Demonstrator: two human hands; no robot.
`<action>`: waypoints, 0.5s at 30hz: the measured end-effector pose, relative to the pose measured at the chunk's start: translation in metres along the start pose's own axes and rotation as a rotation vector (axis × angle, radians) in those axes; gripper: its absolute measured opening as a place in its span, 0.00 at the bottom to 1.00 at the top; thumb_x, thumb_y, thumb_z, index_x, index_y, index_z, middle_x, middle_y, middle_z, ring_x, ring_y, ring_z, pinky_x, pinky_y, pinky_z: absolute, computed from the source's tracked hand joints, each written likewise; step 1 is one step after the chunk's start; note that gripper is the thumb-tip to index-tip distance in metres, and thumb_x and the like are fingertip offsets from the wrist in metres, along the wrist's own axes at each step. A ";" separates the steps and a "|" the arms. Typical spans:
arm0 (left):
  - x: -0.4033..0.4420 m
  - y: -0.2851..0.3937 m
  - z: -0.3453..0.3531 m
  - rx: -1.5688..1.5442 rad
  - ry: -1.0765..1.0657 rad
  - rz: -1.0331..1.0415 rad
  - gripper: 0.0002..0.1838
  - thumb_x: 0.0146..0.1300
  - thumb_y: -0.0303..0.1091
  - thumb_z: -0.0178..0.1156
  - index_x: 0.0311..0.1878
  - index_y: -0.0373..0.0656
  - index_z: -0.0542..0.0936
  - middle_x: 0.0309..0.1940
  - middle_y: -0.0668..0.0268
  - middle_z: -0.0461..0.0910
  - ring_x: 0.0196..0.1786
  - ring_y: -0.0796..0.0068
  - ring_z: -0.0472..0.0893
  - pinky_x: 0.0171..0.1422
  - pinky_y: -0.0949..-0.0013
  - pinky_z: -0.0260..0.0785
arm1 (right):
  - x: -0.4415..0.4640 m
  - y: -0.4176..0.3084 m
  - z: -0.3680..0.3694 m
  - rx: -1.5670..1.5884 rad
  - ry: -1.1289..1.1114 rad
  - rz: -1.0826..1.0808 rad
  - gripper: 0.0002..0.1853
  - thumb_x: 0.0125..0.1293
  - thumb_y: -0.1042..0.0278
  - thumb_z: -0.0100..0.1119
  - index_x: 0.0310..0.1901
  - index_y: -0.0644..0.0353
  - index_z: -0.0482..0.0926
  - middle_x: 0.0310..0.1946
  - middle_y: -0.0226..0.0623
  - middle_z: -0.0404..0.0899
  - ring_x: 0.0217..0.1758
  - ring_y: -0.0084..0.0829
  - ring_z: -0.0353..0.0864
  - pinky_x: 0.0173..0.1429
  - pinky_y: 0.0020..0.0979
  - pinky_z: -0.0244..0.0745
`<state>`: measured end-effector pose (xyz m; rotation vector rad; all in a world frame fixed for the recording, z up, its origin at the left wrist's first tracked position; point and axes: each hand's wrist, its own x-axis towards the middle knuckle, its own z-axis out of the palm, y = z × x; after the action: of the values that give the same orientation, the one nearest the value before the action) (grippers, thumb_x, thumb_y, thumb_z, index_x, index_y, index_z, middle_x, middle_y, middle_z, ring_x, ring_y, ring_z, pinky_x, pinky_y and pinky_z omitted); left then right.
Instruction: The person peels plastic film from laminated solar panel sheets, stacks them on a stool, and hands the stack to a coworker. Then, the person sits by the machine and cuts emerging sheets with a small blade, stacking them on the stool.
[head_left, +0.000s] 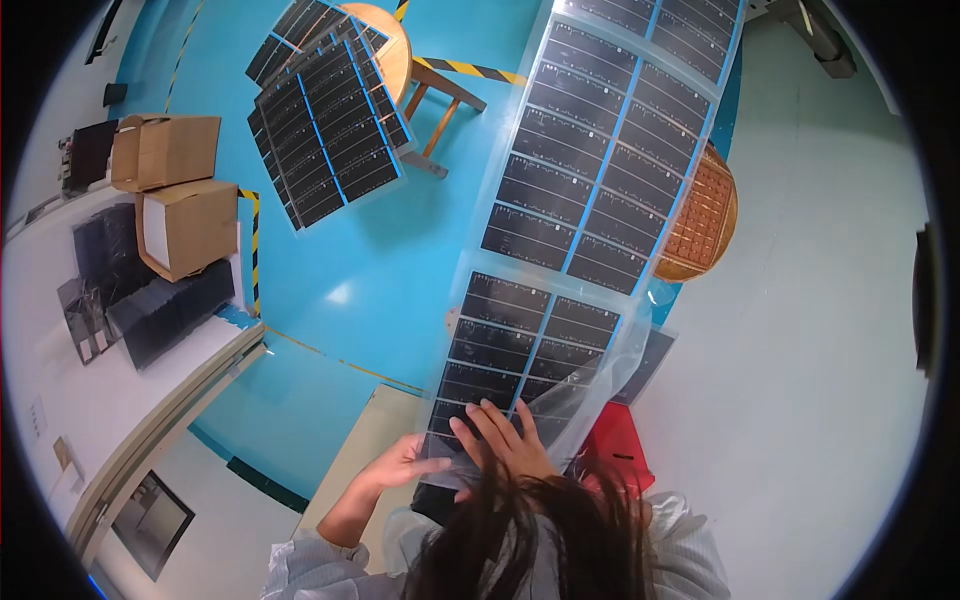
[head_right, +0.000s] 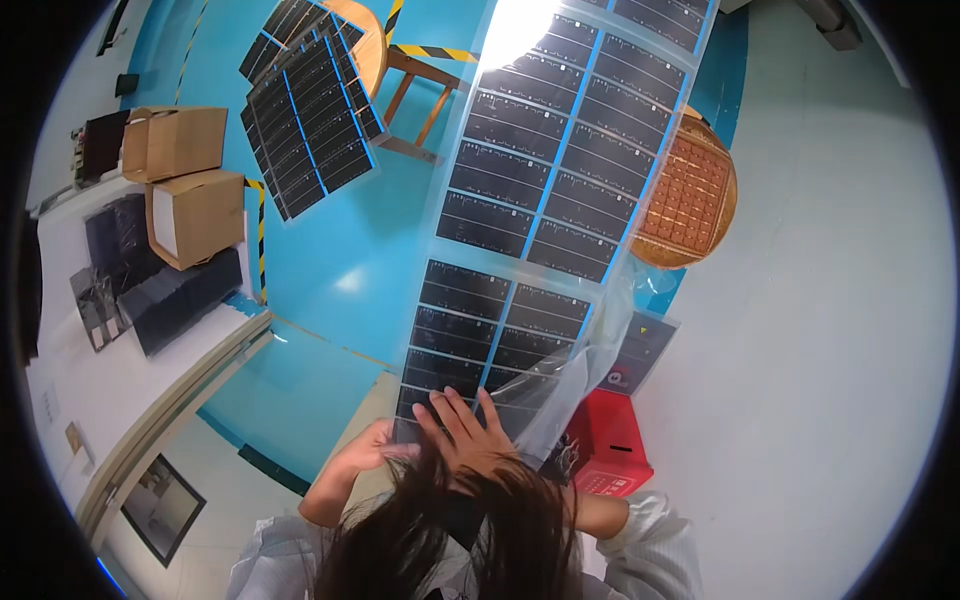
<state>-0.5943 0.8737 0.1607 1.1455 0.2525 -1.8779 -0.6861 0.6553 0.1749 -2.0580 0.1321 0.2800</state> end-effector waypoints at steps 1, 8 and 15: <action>-0.003 0.001 0.004 -0.019 0.058 -0.002 0.13 0.60 0.25 0.55 0.49 0.36 0.72 0.42 0.64 0.78 0.46 0.76 0.76 0.53 0.71 0.68 | -0.004 0.002 0.005 -0.069 -0.080 0.020 0.29 0.51 0.51 0.58 0.54 0.55 0.69 0.43 0.39 0.72 0.52 0.39 0.68 0.60 0.48 0.54; -0.002 0.001 0.003 -0.132 0.230 0.127 0.11 0.60 0.24 0.55 0.45 0.31 0.71 0.39 0.58 0.78 0.44 0.61 0.80 0.48 0.59 0.75 | -0.031 0.080 -0.102 0.032 0.111 0.452 0.05 0.55 0.72 0.55 0.29 0.63 0.79 0.26 0.40 0.79 0.29 0.38 0.77 0.38 0.36 0.73; 0.018 -0.016 -0.026 -0.010 0.171 0.144 0.13 0.60 0.24 0.54 0.48 0.31 0.73 0.44 0.56 0.78 0.44 0.63 0.80 0.53 0.64 0.72 | -0.005 0.104 -0.298 0.124 0.702 0.635 0.16 0.60 0.56 0.59 0.35 0.65 0.78 0.28 0.28 0.73 0.29 0.18 0.65 0.35 0.22 0.61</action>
<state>-0.5945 0.8870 0.1278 1.2850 0.2670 -1.6543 -0.6709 0.3438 0.2251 -1.8578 1.2066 -0.0844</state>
